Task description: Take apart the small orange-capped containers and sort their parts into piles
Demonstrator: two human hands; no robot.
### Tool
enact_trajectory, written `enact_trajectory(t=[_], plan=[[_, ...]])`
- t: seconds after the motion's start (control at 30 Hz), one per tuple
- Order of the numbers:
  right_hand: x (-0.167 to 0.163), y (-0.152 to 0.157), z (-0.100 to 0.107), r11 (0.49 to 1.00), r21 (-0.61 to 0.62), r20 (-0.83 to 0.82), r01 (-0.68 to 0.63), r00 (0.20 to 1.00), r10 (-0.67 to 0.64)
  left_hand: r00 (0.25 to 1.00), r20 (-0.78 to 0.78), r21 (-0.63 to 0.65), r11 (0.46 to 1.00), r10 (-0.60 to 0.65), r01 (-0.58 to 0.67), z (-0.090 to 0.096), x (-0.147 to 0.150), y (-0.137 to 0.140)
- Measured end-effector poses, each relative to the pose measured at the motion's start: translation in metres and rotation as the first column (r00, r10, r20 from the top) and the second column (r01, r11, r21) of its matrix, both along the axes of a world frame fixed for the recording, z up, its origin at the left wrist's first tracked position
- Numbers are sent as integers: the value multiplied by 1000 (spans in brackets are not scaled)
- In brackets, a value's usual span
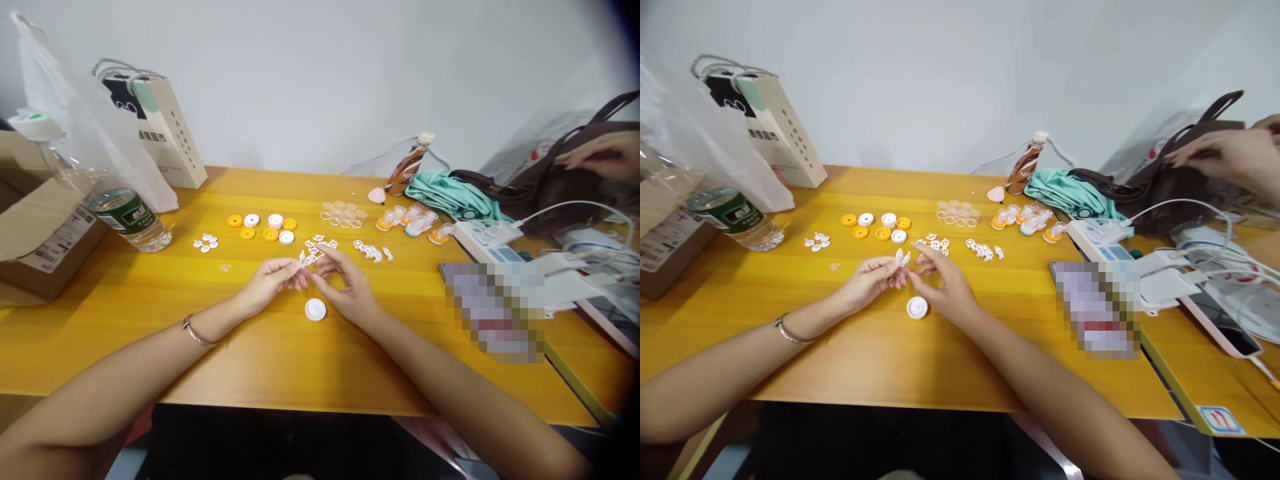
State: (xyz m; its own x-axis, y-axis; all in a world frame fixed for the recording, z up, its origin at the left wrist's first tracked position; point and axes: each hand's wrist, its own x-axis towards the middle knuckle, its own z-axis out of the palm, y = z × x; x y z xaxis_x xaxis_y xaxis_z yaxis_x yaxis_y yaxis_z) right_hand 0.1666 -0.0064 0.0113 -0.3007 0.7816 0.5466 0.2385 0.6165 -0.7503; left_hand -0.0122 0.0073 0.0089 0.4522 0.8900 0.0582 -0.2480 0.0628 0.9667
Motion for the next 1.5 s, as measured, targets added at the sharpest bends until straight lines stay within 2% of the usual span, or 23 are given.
enact_trajectory(t=[0.1,0.17,0.27,0.33,0.47,0.57,0.67,0.7,0.77,0.87,0.93,1.0,1.07,1.17,1.27,1.4,1.5], plan=[[1,0,2,987,158,64,16,998,-27,999,8,-36,999,-39,39,1,1,-2],[2,1,3,975,218,81,31,995,-50,999,22,-57,998,-34,35,1,2,-2],[2,2,3,970,239,111,41,991,-69,999,19,-53,998,-28,29,0,2,0],[2,1,4,972,235,145,27,987,-62,999,-21,-2,999,-40,40,0,2,0],[0,-2,5,983,184,187,5,981,-40,983,-183,184,983,25,9,-1,3,-1],[-2,-1,4,997,53,123,55,991,-61,935,-317,327,944,160,-51,0,4,-4],[-3,1,2,997,-54,62,46,997,-43,885,-391,391,916,252,-88,-1,5,-6],[-2,1,2,999,-35,70,30,997,-27,881,-396,387,917,258,-95,-1,5,-5],[1,2,3,995,97,153,-15,988,0,889,-375,354,927,264,-126,-1,4,-3],[12,7,6,945,321,312,-62,949,-44,909,-303,266,941,286,-208,2,0,1],[19,14,6,928,372,304,15,943,-137,916,-268,235,942,299,-239,5,-3,2],[25,26,2,929,345,245,136,942,-229,916,-261,263,936,304,-236,7,-4,1],[29,39,-4,935,293,244,201,930,-276,912,-283,324,924,298,-202,7,-3,-2],[29,53,-14,942,260,330,212,898,-293,902,-330,391,910,277,-136,4,1,-6],[26,60,-23,930,281,402,235,851,-337,896,-353,415,903,270,-109,1,2,-6],[23,63,-29,898,314,426,307,800,-422,890,-368,413,905,270,-104,0,2,-5],[22,61,-26,895,300,394,331,811,-433,880,-388,415,905,274,-99,0,2,-4]])
